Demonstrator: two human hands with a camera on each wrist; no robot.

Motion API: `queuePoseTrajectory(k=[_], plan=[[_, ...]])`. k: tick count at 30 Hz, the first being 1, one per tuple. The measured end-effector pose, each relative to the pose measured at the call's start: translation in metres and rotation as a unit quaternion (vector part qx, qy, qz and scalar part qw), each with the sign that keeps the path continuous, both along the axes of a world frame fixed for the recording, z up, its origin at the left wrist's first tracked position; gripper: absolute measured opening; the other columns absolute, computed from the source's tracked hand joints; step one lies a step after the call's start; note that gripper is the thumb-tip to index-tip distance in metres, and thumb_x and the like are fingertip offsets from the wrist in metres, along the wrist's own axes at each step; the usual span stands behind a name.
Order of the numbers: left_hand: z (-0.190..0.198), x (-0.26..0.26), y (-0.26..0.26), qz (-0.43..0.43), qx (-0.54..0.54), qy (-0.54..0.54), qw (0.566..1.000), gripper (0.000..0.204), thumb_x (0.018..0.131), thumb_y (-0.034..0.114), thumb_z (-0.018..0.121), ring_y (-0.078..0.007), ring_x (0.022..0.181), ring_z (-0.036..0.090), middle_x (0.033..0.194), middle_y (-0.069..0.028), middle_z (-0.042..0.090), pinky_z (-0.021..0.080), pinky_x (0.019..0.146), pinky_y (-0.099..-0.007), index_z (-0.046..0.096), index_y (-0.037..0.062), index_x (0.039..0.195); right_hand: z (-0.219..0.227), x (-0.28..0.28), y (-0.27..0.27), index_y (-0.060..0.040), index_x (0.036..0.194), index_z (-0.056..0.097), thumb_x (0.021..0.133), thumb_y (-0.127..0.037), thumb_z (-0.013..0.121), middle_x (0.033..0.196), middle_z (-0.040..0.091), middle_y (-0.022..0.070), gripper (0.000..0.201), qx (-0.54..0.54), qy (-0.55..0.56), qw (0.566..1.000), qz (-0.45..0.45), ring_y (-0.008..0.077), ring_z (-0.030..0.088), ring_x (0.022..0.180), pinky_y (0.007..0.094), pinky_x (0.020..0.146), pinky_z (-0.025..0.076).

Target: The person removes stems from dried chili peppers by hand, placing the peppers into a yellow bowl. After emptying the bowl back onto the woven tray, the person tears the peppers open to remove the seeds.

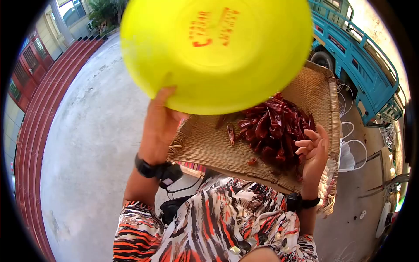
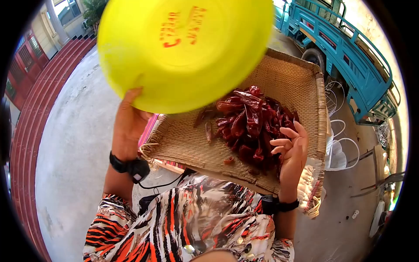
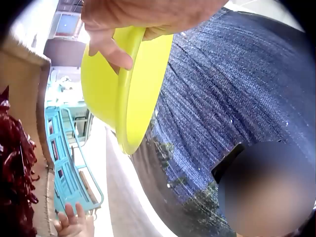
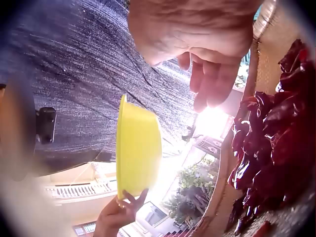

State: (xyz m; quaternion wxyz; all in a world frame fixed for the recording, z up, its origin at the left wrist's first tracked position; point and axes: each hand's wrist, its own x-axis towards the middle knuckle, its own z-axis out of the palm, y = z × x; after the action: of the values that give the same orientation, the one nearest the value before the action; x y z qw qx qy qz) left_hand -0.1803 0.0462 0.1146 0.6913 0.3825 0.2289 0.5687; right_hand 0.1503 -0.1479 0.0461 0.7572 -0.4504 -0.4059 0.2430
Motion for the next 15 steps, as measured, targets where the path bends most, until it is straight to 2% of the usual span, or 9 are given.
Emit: queuePoseTrajectory(k=[2, 4, 7, 9, 11, 13, 15], plan=[[-0.001, -0.045, 0.012, 0.091, 0.021, 0.025, 0.995, 0.028, 0.093, 0.017, 0.06, -0.0168, 0.068, 0.068, 0.095, -0.009, 0.07, 0.053, 0.048, -0.024, 0.059, 0.002, 0.116, 0.0, 0.002, -0.002, 0.0005, 0.138, 0.043, 0.108, -0.033, 0.038, 0.113, 0.063, 0.0135, 0.046, -0.017, 0.015, 0.998, -0.058, 0.0146, 0.066, 0.081, 0.025, 0.065, 0.052], [-0.01, -0.088, 0.018, 0.186, 0.031, 0.073, 0.979, 0.03, 0.092, 0.018, 0.061, -0.0173, 0.07, 0.068, 0.099, -0.0083, 0.069, 0.053, 0.049, -0.0248, 0.057, 0.0048, 0.119, 0.001, 0.01, -0.006, 0.0004, 0.136, 0.044, 0.107, -0.031, 0.039, 0.111, 0.064, 0.0125, 0.043, -0.035, 0.016, 0.995, -0.097, 0.0133, 0.066, 0.081, 0.0244, 0.066, 0.051], [-0.052, -0.149, 0.024, 0.308, 0.007, 0.155, 0.939, 0.036, 0.091, 0.018, 0.061, -0.0188, 0.077, 0.069, 0.104, -0.0078, 0.068, 0.054, 0.051, -0.0264, 0.054, 0.0086, 0.124, 0.001, 0.026, -0.012, -0.0006, 0.133, 0.048, 0.107, -0.028, 0.041, 0.108, 0.064, 0.0107, 0.039, -0.032, 0.031, 0.991, -0.125, 0.0116, 0.065, 0.08, 0.0236, 0.066, 0.051], [-0.079, -0.171, 0.019, 0.372, -0.043, 0.189, 0.908, 0.037, 0.089, 0.019, 0.062, -0.018, 0.073, 0.066, 0.1, -0.0064, 0.067, 0.053, 0.052, -0.0288, 0.053, 0.0123, 0.124, 0.001, 0.032, -0.014, -0.001, 0.131, 0.05, 0.107, -0.029, 0.042, 0.108, 0.064, 0.0106, 0.038, -0.028, 0.043, 0.989, -0.138, 0.0113, 0.065, 0.079, 0.0234, 0.066, 0.051], [-0.112, -0.192, 0.018, 0.394, -0.119, 0.238, 0.88, 0.037, 0.089, 0.019, 0.061, -0.0187, 0.07, 0.067, 0.098, -0.0074, 0.068, 0.054, 0.049, -0.0294, 0.052, 0.0124, 0.124, 0.003, 0.034, -0.015, -0.0014, 0.13, 0.051, 0.106, -0.029, 0.044, 0.105, 0.065, 0.0094, 0.037, -0.031, 0.048, 0.988, -0.147, 0.0105, 0.064, 0.078, 0.023, 0.065, 0.051], [-0.151, -0.209, 0.016, 0.351, -0.166, 0.264, 0.883, 0.036, 0.088, 0.018, 0.06, -0.0189, 0.068, 0.068, 0.095, -0.0072, 0.068, 0.054, 0.048, -0.0286, 0.052, 0.0118, 0.123, 0.002, 0.036, -0.013, -0.0015, 0.13, 0.051, 0.106, -0.029, 0.045, 0.104, 0.066, 0.0086, 0.037, -0.036, 0.051, 0.987, -0.146, 0.0101, 0.064, 0.076, 0.0226, 0.064, 0.051], [-0.183, -0.21, 0.005, 0.278, -0.236, 0.309, 0.879, 0.041, 0.088, 0.017, 0.058, -0.0217, 0.073, 0.068, 0.1, -0.0103, 0.067, 0.055, 0.049, -0.032, 0.049, 0.0108, 0.127, 0.0, 0.036, -0.012, -0.0016, 0.129, 0.051, 0.106, -0.027, 0.046, 0.103, 0.066, 0.0079, 0.036, -0.045, 0.049, 0.988, -0.14, 0.0099, 0.065, 0.076, 0.0222, 0.064, 0.051]])
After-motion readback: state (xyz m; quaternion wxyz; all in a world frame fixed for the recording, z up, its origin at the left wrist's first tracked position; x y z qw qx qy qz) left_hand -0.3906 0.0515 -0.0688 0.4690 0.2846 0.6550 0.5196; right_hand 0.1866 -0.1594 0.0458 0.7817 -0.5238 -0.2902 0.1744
